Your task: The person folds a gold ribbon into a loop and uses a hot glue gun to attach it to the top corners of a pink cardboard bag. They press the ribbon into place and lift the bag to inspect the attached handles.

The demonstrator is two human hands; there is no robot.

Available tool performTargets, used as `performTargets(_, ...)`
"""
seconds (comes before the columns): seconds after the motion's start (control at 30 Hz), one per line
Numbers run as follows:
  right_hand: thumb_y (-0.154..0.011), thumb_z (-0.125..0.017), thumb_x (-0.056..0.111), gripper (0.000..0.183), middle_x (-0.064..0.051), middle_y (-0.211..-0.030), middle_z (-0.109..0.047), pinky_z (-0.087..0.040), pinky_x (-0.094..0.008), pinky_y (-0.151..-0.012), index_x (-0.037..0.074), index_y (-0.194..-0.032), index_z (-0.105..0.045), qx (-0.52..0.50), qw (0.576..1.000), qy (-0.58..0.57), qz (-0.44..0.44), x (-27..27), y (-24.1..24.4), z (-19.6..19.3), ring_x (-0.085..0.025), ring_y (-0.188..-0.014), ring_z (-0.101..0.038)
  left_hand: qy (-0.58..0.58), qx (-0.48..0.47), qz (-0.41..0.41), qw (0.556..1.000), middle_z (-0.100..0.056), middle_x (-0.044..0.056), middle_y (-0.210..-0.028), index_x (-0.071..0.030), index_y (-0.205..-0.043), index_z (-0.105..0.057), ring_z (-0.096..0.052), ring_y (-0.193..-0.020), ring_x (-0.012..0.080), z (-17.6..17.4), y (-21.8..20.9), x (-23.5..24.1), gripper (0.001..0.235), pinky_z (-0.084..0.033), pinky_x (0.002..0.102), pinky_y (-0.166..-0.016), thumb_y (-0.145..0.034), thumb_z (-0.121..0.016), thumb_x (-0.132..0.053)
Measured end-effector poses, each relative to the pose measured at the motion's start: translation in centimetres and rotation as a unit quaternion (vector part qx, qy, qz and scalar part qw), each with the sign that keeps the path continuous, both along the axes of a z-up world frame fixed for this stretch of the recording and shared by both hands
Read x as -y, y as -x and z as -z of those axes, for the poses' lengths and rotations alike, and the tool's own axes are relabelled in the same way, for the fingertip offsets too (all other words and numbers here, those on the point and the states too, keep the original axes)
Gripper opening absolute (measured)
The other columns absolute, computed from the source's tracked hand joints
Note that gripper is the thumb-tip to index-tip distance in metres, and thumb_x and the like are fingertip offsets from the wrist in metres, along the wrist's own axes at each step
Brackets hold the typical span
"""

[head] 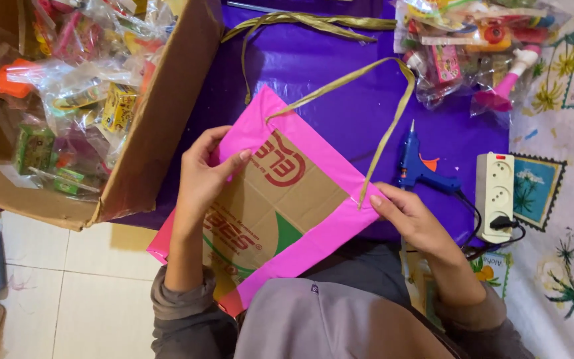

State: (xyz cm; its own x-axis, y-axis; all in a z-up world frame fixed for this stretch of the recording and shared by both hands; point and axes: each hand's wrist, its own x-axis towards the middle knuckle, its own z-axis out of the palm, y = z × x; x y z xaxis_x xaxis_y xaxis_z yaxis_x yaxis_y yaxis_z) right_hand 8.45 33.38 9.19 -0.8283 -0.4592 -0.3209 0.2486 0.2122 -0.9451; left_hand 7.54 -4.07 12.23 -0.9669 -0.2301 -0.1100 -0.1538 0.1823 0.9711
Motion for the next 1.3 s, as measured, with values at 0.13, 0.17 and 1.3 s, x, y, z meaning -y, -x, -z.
performTargets(0.13,-0.105,-0.051,0.017,0.031,-0.006,-0.091,-0.077,-0.06,-0.039,-0.088,0.01,-0.124,-0.075,0.009,0.999,0.028,0.021,1.4,-0.9,-1.9,-0.013,-0.088,-0.067,-0.019,-0.015,0.001,1.0,-0.075,0.011,-0.108,-0.011,-0.126,-0.07,-0.068,-0.106,0.0225,0.6,-0.2,0.1,0.048,-0.051,0.042,-0.098,-0.082,-0.088,-0.016)
performTargets(0.17,-0.103,-0.055,0.014,0.03,-0.006,-0.094,-0.077,-0.06,-0.039,-0.087,0.009,-0.126,-0.073,0.002,0.999,0.032,0.02,1.7,-1.2,-2.2,-0.013,-0.089,-0.067,-0.022,-0.022,-0.003,1.0,-0.075,0.011,-0.108,-0.01,-0.126,-0.069,-0.068,-0.106,0.0233,0.5,-0.4,0.0,0.047,-0.051,0.042,-0.097,-0.082,-0.087,-0.015)
performTargets(1.3,-0.086,-0.075,0.001,0.037,-0.005,-0.102,-0.07,-0.054,-0.029,-0.088,0.004,-0.122,-0.067,-0.073,0.977,0.137,0.146,1.7,-4.9,0.8,-0.01,-0.096,-0.06,0.111,-0.105,-0.03,0.988,-0.073,0.011,-0.111,-0.012,-0.127,-0.069,-0.068,-0.109,0.0282,-3.2,-4.1,-3.2,0.045,-0.05,0.046,-0.097,-0.086,-0.087,-0.017)
